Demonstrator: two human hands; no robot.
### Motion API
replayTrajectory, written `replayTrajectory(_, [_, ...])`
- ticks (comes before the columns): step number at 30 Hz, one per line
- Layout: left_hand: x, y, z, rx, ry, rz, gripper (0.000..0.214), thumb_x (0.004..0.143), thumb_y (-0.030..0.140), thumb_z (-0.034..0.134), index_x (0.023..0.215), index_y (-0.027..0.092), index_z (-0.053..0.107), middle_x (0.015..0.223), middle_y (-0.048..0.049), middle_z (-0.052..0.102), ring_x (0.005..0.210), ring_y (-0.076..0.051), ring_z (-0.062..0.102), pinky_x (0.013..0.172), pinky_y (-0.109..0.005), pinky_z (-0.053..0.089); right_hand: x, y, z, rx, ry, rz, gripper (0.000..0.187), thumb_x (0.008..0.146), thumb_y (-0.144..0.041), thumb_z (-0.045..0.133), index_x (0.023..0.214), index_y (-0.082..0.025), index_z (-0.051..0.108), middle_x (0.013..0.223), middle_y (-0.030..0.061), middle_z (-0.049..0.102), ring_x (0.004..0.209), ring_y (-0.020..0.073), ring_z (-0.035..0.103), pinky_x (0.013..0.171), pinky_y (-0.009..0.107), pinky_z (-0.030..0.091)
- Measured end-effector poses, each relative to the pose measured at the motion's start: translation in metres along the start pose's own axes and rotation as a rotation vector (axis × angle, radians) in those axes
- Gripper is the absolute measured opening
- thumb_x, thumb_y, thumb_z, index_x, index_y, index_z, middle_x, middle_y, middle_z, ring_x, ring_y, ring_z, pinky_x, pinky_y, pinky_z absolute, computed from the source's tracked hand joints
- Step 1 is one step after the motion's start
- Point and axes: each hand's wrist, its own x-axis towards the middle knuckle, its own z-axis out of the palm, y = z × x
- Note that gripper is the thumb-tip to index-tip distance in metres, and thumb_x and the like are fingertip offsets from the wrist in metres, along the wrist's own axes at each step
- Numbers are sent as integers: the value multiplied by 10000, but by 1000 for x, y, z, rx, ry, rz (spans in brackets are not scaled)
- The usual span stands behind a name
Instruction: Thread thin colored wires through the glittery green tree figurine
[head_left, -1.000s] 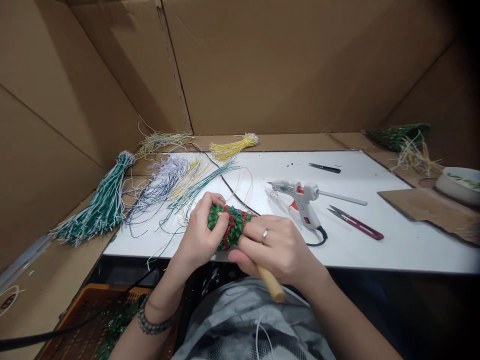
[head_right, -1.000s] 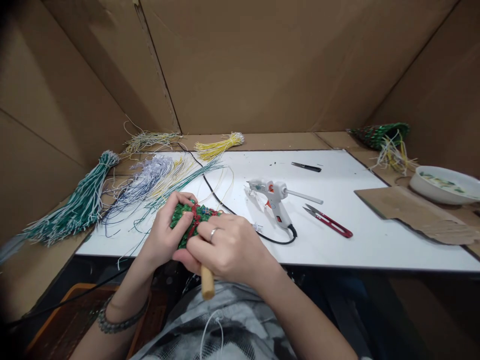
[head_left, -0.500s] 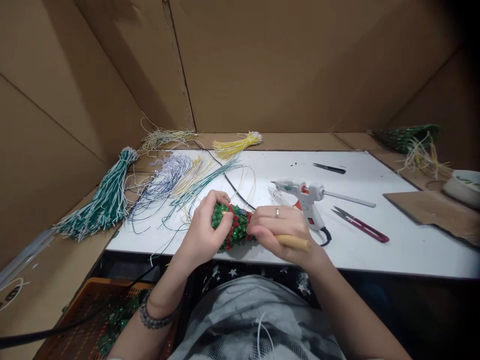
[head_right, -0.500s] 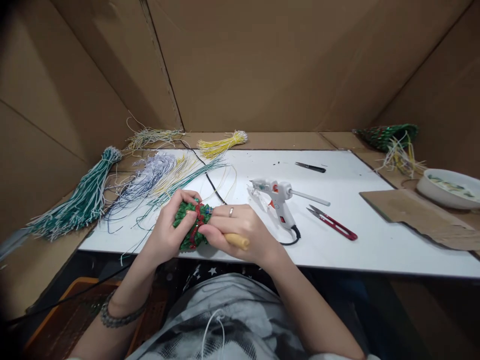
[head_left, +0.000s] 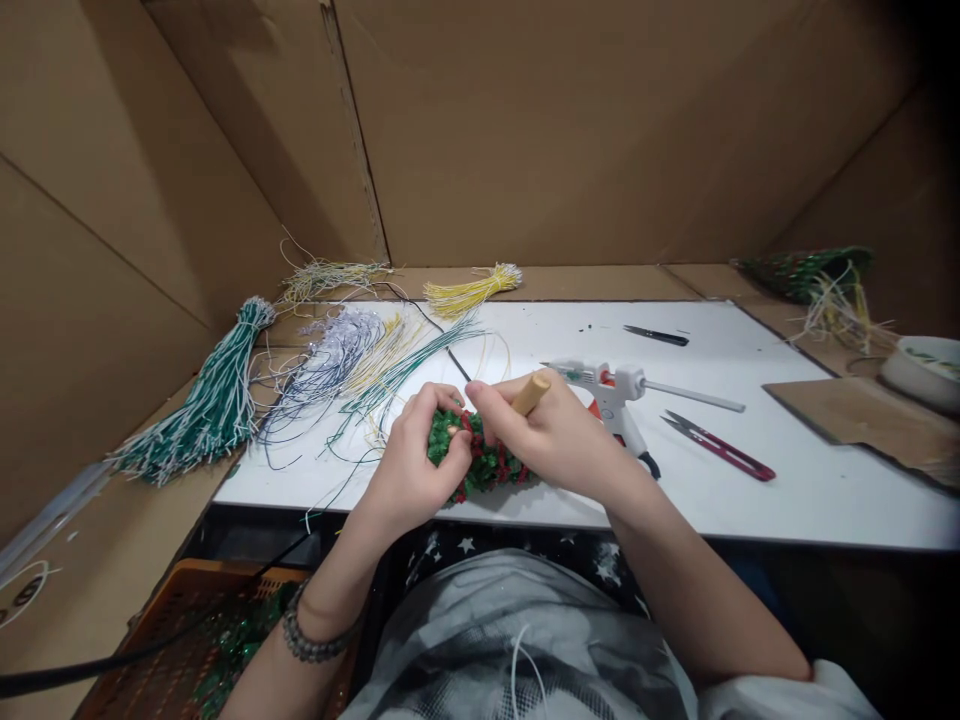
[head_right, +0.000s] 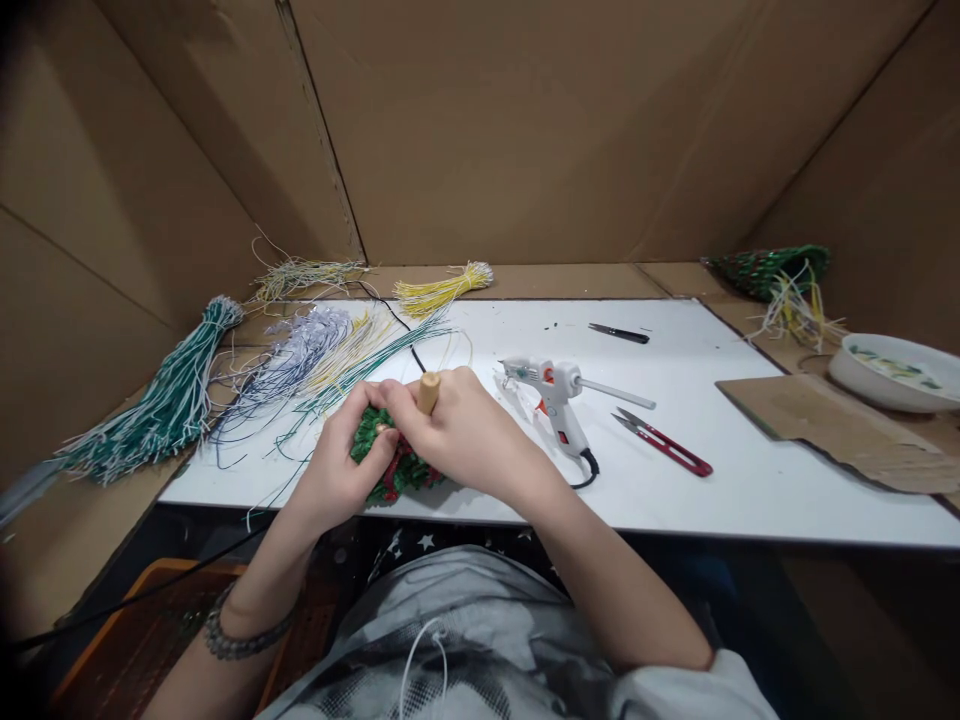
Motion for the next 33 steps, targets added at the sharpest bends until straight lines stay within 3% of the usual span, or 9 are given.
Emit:
replayTrajectory(5, [-1,-2,-1,-18,-7,-17,109,863,159,528,937,216,474,1065,-75,584,997,-217,560,904,-366,415,-16,30,-2,219,-12,28,500,1005,-423,445,623,-158,627,479,-28,539,395,64,486,391,183,364])
replayTrajectory(10, [-1,-2,0,-17,-8,-23,95,872,162,518,938,216,474,1059,-74,574,995,-211,555,904,-358,409,-41,58,5,226,81,-244,420,1019,-376,451,767,-160,709,684,38,682,567,95,622,504,204,485])
replayTrajectory(13, [-2,-1,0,-17,-6,-15,108,870,159,517,948,218,471,1072,-75,569,1015,-213,553,917,-358,407,-45,53,9,3,132,-471,361,1015,-330,477,783,-161,696,727,62,689,673,122,631,603,243,495])
replayTrajectory(16, [-2,-2,0,-14,-14,-18,113,868,157,513,948,221,466,1069,-72,576,1002,-213,557,906,-358,415,-40,37,11,-321,174,-630,380,1017,-230,450,675,-169,602,636,31,609,584,109,549,546,245,416])
replayTrajectory(20, [-2,0,0,-15,-16,-3,118,862,169,530,938,226,461,1054,-75,579,991,-222,563,896,-363,430,-29,16,10,-392,164,-553,396,992,-185,445,597,-189,481,532,-44,440,469,73,383,480,243,289])
replayTrajectory(26, [-3,4,4,-7,-23,-15,120,866,194,548,957,230,479,1060,-77,589,999,-237,579,909,-380,443,-19,5,0,-117,14,-149,477,996,-293,457,535,-171,460,472,-60,379,434,52,330,453,236,246])
replayTrajectory(29, [-1,-1,4,-97,-5,-35,58,891,225,535,942,221,508,1066,-72,599,1006,-223,580,925,-368,434,-26,5,-6,4,162,-172,489,999,-322,466,543,-170,559,465,-40,468,428,68,412,441,245,285])
replayTrajectory(33, [5,-12,2,-339,103,-167,64,847,263,593,873,209,569,1056,-62,647,1040,-220,588,980,-372,416,-52,9,-16,118,552,-320,353,972,-197,512,660,-223,674,520,-22,572,502,117,542,506,288,400])
